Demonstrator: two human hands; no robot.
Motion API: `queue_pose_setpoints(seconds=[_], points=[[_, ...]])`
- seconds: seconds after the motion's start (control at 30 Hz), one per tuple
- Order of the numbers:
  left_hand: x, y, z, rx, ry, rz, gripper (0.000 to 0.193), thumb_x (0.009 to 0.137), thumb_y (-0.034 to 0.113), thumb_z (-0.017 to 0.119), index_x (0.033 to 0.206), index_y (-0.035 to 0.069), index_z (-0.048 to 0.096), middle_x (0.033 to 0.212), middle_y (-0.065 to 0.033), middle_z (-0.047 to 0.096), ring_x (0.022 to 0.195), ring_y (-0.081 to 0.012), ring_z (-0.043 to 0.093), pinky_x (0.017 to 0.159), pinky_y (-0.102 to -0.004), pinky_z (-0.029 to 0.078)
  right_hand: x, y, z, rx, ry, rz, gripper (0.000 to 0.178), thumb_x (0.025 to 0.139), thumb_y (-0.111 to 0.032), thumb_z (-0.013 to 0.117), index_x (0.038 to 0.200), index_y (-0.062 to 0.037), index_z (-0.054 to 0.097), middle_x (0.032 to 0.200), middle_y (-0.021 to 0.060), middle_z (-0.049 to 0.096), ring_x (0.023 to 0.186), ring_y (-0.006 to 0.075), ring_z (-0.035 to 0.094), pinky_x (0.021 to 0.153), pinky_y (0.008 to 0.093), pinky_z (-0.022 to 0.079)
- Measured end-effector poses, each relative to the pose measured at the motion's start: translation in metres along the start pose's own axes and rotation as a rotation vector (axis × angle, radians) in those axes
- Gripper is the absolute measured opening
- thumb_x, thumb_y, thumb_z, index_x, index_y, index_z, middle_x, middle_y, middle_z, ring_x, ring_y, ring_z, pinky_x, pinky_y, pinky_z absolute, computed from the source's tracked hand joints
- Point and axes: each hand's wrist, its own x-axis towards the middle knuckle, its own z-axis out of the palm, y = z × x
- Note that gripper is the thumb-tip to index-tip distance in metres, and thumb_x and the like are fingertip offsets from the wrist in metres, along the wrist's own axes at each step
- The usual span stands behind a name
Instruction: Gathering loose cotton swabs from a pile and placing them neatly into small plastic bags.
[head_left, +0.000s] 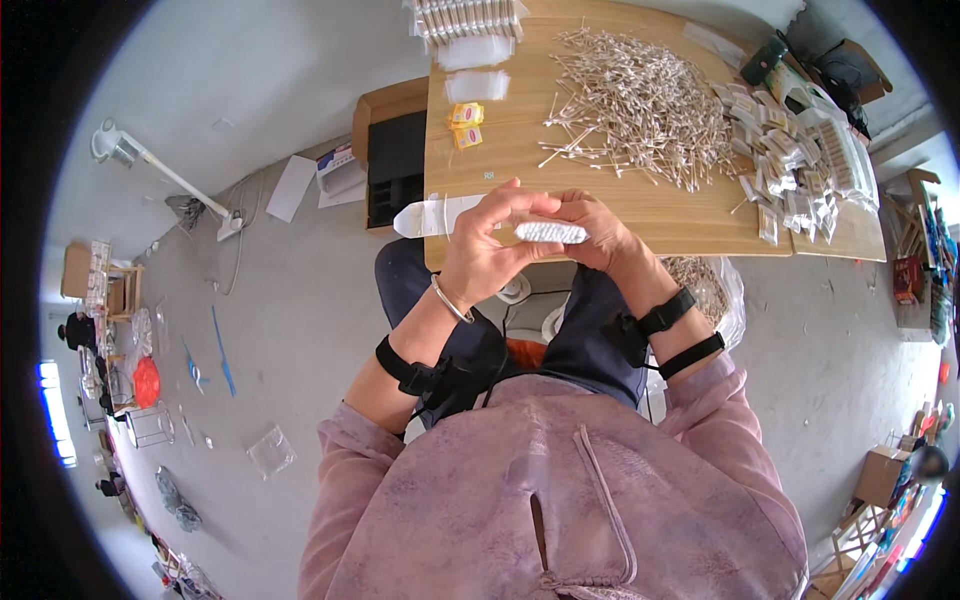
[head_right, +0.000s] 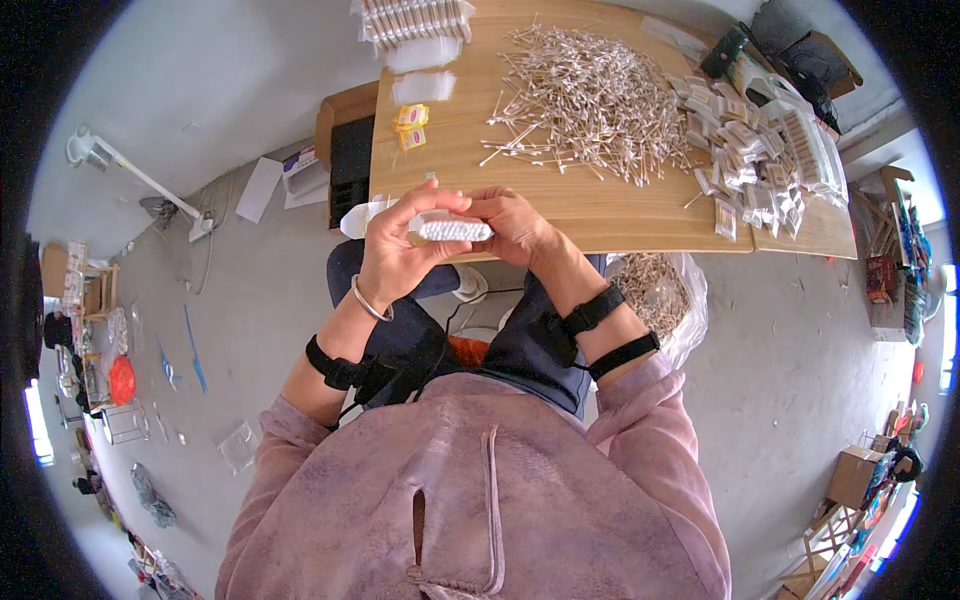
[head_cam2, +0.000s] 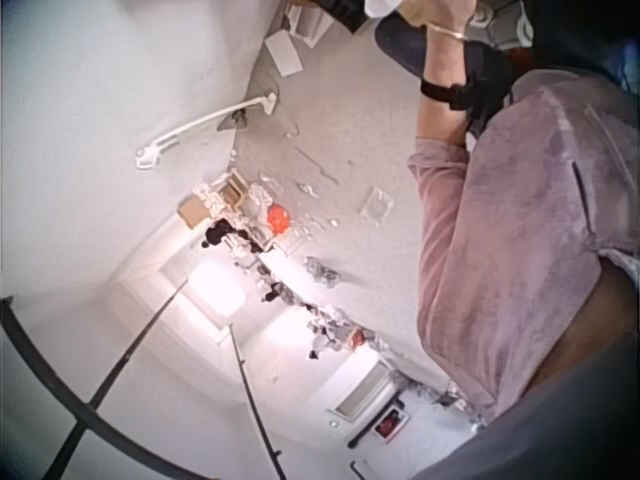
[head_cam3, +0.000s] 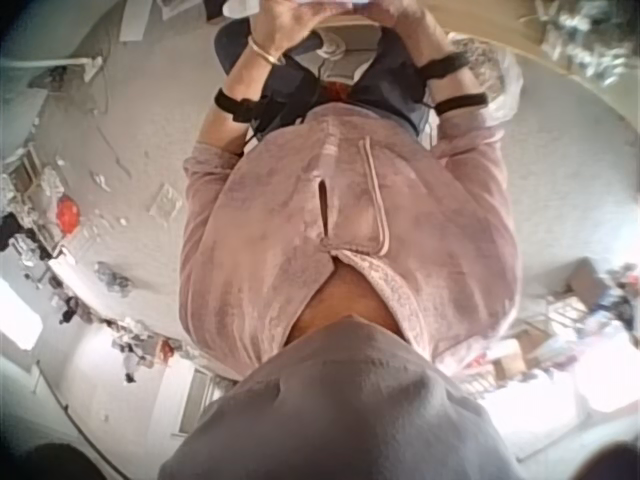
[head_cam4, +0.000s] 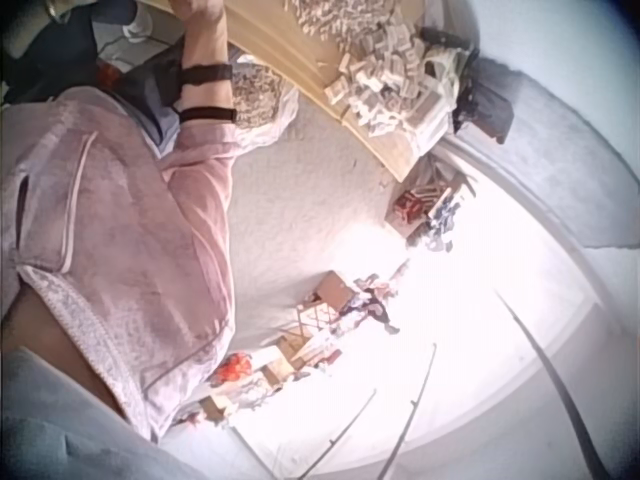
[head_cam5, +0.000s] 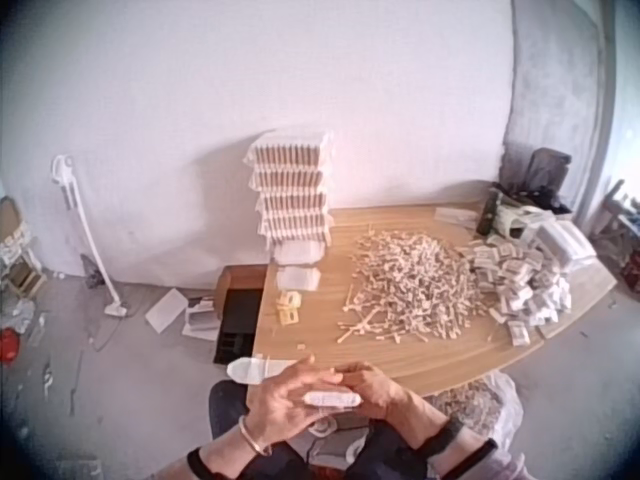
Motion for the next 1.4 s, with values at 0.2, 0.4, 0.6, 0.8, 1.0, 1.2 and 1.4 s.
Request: queue_pose_setpoints(seconds=[0.2, 0.4, 0.6, 0.8, 1.0, 1.2, 1.4], points=[[0.005, 0.011, 0.008, 0.064, -0.088, 0.068, 0.028, 0.069, 0.017, 0.083, 0.092, 0.009, 0.069, 0.089, -0.0021, 0.072, 0.093, -0.0171, 0.067, 0.108, -0.0411, 0.032, 0.003, 0.013, -0.007, 0.054, -0.088, -0.073, 0.026, 0.094, -0.012, 0.051, 0.113, 0.0042, 0.057, 0.104, 0.0125, 0.064, 0.091, 0.0208, 0.066, 0.074, 0.0324, 0.059], [0.004, 0.008, 0.010, 0.075, -0.066, 0.028, 0.023, 0.070, 0.019, 0.082, 0.087, 0.010, 0.070, 0.085, -0.0014, 0.072, 0.089, -0.0165, 0.068, 0.107, -0.0408, 0.033, 0.003, 0.020, -0.004, 0.078, -0.078, -0.064, 0.026, 0.095, -0.013, 0.050, 0.113, 0.0039, 0.057, 0.105, 0.0122, 0.063, 0.090, 0.0207, 0.066, 0.076, 0.0312, 0.058], [0.006, 0.017, 0.013, 0.038, -0.018, -0.014, 0.024, 0.068, 0.020, 0.083, 0.085, 0.010, 0.070, 0.085, -0.0012, 0.072, 0.086, -0.0162, 0.067, 0.107, -0.0401, 0.033, 0.002, 0.017, 0.000, 0.072, -0.041, -0.068, 0.025, 0.094, -0.011, 0.052, 0.113, 0.0043, 0.058, 0.104, 0.0135, 0.064, 0.089, 0.0200, 0.066, 0.075, 0.0311, 0.058], [0.002, 0.006, 0.011, 0.101, -0.090, 0.060, 0.030, 0.067, 0.020, 0.084, 0.092, 0.010, 0.070, 0.092, -0.0035, 0.072, 0.092, -0.0192, 0.067, 0.108, -0.0401, 0.033, 0.007, 0.015, -0.013, 0.029, -0.166, -0.067, 0.025, 0.094, -0.011, 0.053, 0.113, 0.0034, 0.058, 0.104, 0.0137, 0.065, 0.089, 0.0201, 0.067, 0.077, 0.0329, 0.058], [-0.005, 0.010, 0.015, -0.332, 0.029, -0.193, 0.033, 0.067, 0.018, 0.083, 0.094, 0.009, 0.069, 0.103, -0.0044, 0.071, 0.107, -0.0199, 0.063, 0.110, -0.0395, 0.031, -0.003, -0.002, -0.004, -0.019, -0.004, -0.011, 0.025, 0.092, -0.012, 0.053, 0.109, 0.0056, 0.060, 0.099, 0.0136, 0.067, 0.086, 0.0186, 0.067, 0.075, 0.0305, 0.056], [-0.004, -0.006, 0.004, -0.125, -0.051, 0.082, 0.032, 0.072, 0.012, 0.080, 0.101, 0.007, 0.067, 0.100, -0.0071, 0.071, 0.109, -0.0185, 0.062, 0.111, -0.0389, 0.030, 0.004, -0.002, -0.023, 0.032, -0.140, -0.014, 0.022, 0.092, -0.014, 0.057, 0.106, 0.0033, 0.061, 0.095, 0.0116, 0.067, 0.083, 0.0188, 0.068, 0.071, 0.0356, 0.060], [-0.005, 0.002, 0.006, -0.306, -0.008, -0.066, 0.027, 0.075, 0.014, 0.078, 0.099, 0.006, 0.068, 0.097, -0.0071, 0.072, 0.110, -0.0190, 0.062, 0.113, -0.0390, 0.027, 0.000, -0.004, -0.011, 0.048, -0.114, 0.004, 0.021, 0.091, -0.012, 0.058, 0.105, 0.0043, 0.061, 0.096, 0.0133, 0.067, 0.083, 0.0209, 0.068, 0.072, 0.0358, 0.060]])
